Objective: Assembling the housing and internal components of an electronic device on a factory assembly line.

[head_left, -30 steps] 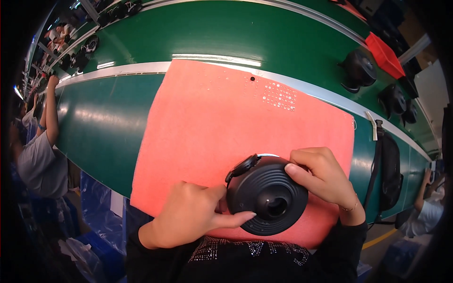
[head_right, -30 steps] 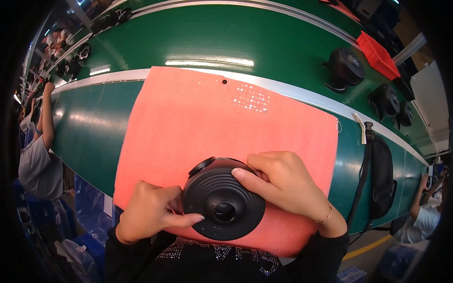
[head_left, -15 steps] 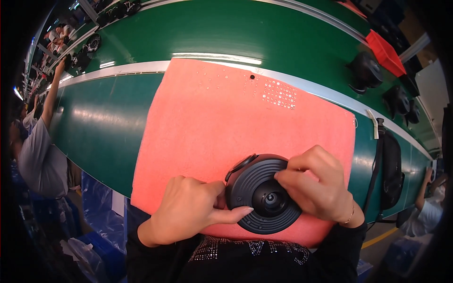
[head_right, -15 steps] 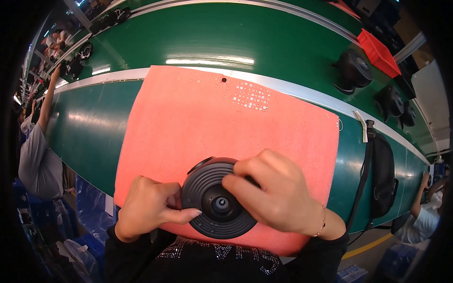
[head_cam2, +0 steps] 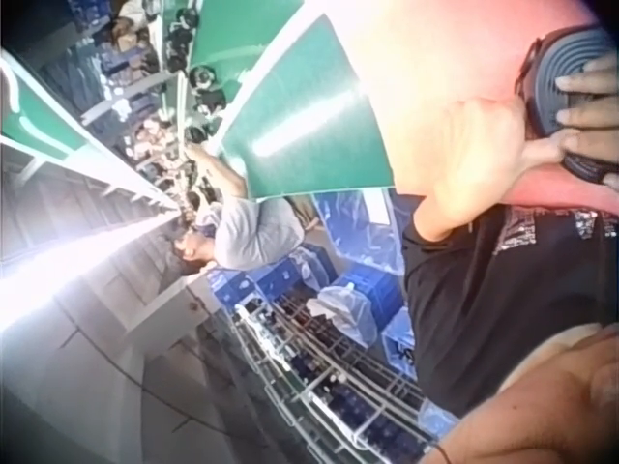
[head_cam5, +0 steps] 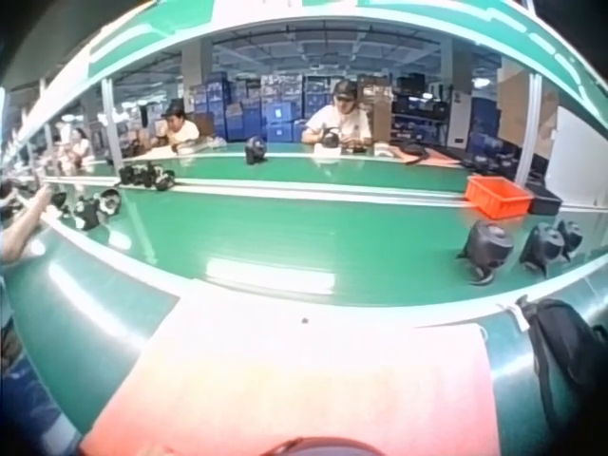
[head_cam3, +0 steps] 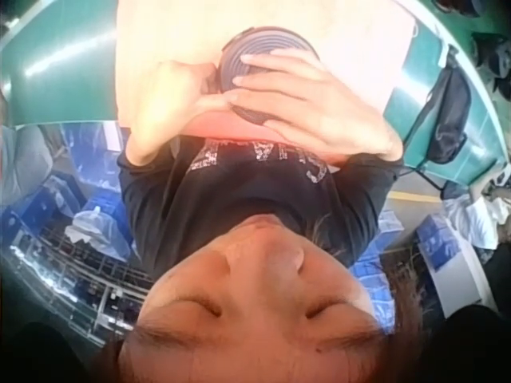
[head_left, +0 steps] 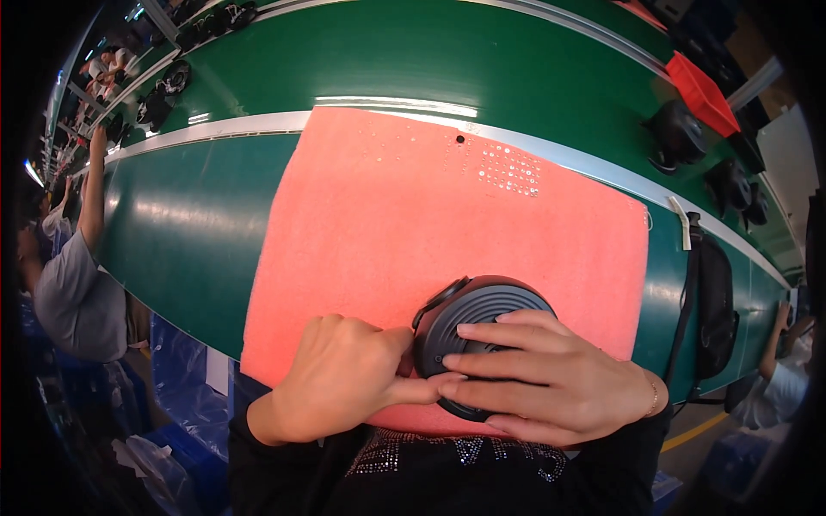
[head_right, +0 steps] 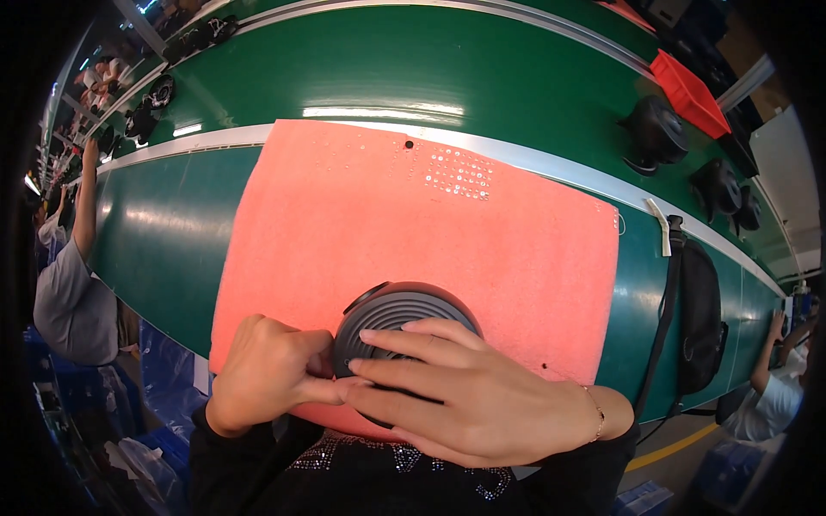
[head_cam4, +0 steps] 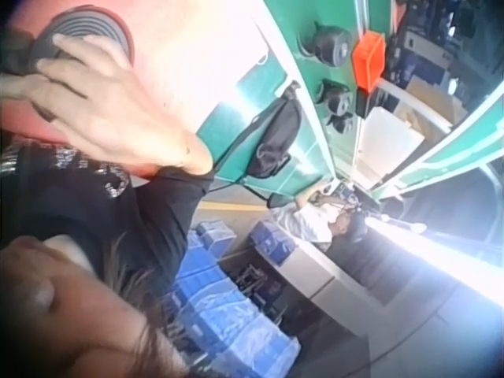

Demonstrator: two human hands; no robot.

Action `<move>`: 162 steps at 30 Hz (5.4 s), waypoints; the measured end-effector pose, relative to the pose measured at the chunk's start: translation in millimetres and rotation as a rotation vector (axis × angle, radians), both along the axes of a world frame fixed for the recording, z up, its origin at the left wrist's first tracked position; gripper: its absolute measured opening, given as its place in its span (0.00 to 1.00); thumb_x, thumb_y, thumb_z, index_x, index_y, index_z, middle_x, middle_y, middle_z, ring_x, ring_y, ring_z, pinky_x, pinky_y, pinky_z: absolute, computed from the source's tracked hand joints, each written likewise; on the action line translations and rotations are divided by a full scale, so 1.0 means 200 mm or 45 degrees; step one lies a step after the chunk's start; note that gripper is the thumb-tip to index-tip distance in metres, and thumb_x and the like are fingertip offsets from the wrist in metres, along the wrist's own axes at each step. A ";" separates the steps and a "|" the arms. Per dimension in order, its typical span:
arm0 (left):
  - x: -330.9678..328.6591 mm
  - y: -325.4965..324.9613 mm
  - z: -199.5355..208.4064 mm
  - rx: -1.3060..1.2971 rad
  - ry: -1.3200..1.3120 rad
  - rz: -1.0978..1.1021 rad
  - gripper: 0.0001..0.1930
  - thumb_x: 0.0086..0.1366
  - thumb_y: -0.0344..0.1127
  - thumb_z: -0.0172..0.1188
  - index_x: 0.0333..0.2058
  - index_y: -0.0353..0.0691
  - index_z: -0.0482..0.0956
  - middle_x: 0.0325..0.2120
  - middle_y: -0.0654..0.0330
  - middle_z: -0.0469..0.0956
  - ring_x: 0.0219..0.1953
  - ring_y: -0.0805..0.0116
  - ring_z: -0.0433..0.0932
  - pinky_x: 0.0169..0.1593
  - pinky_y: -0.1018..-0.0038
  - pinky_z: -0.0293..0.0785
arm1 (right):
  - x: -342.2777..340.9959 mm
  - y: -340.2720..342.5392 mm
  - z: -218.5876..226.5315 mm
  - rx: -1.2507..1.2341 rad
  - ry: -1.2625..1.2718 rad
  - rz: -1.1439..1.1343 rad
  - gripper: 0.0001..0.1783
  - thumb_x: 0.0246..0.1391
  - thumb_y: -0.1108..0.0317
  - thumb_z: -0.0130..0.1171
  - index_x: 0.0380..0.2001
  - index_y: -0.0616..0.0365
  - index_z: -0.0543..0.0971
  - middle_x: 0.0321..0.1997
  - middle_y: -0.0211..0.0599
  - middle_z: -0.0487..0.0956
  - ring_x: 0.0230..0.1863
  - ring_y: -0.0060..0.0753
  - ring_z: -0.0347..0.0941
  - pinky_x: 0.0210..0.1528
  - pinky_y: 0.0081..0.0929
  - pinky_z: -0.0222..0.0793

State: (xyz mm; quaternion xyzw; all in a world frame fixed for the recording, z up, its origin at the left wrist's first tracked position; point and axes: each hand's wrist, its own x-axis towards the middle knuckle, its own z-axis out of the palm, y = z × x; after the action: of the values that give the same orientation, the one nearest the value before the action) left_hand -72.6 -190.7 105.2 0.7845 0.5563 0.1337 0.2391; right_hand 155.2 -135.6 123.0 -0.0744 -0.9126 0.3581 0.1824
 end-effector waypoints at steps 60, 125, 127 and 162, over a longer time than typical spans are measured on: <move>0.16 0.99 -0.11 0.117 -2.258 0.463 0.45 0.50 0.76 0.43 0.58 0.48 0.57 0.56 0.56 0.60 0.57 0.56 0.63 0.59 0.56 0.62 | -0.37 0.62 -0.14 0.140 0.894 -1.086 0.48 0.35 0.69 0.69 0.62 0.52 0.58 0.53 0.44 0.71 0.48 0.34 0.72 0.46 0.25 0.70; 0.14 0.68 -0.46 0.538 0.046 -0.449 0.23 0.59 0.46 0.52 0.47 0.36 0.70 0.49 0.49 0.67 0.54 0.53 0.62 0.60 0.56 0.53 | -0.37 0.73 -0.55 0.226 0.093 -1.200 0.05 0.45 0.71 0.53 0.27 0.54 0.78 0.28 0.33 0.72 0.31 0.36 0.72 0.33 0.34 0.69; 0.15 0.68 -0.46 0.535 0.047 -0.451 0.23 0.59 0.46 0.52 0.47 0.36 0.69 0.48 0.49 0.67 0.54 0.53 0.62 0.60 0.56 0.53 | -0.37 0.73 -0.55 0.216 0.092 -1.202 0.05 0.45 0.71 0.53 0.27 0.54 0.77 0.28 0.33 0.72 0.30 0.36 0.72 0.33 0.35 0.69; 0.15 0.67 -0.45 0.518 0.066 -0.448 0.23 0.60 0.47 0.50 0.47 0.36 0.70 0.48 0.49 0.67 0.54 0.53 0.62 0.60 0.55 0.52 | -0.37 0.73 -0.55 0.194 0.112 -1.201 0.07 0.46 0.71 0.52 0.27 0.55 0.79 0.27 0.34 0.72 0.31 0.37 0.73 0.33 0.34 0.69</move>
State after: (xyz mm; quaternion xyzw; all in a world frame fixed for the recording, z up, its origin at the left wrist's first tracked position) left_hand -43.5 -56.8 15.7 0.9042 0.3791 0.1791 0.0817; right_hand 81.0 9.5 12.5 -0.4516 -0.7944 0.1711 0.3684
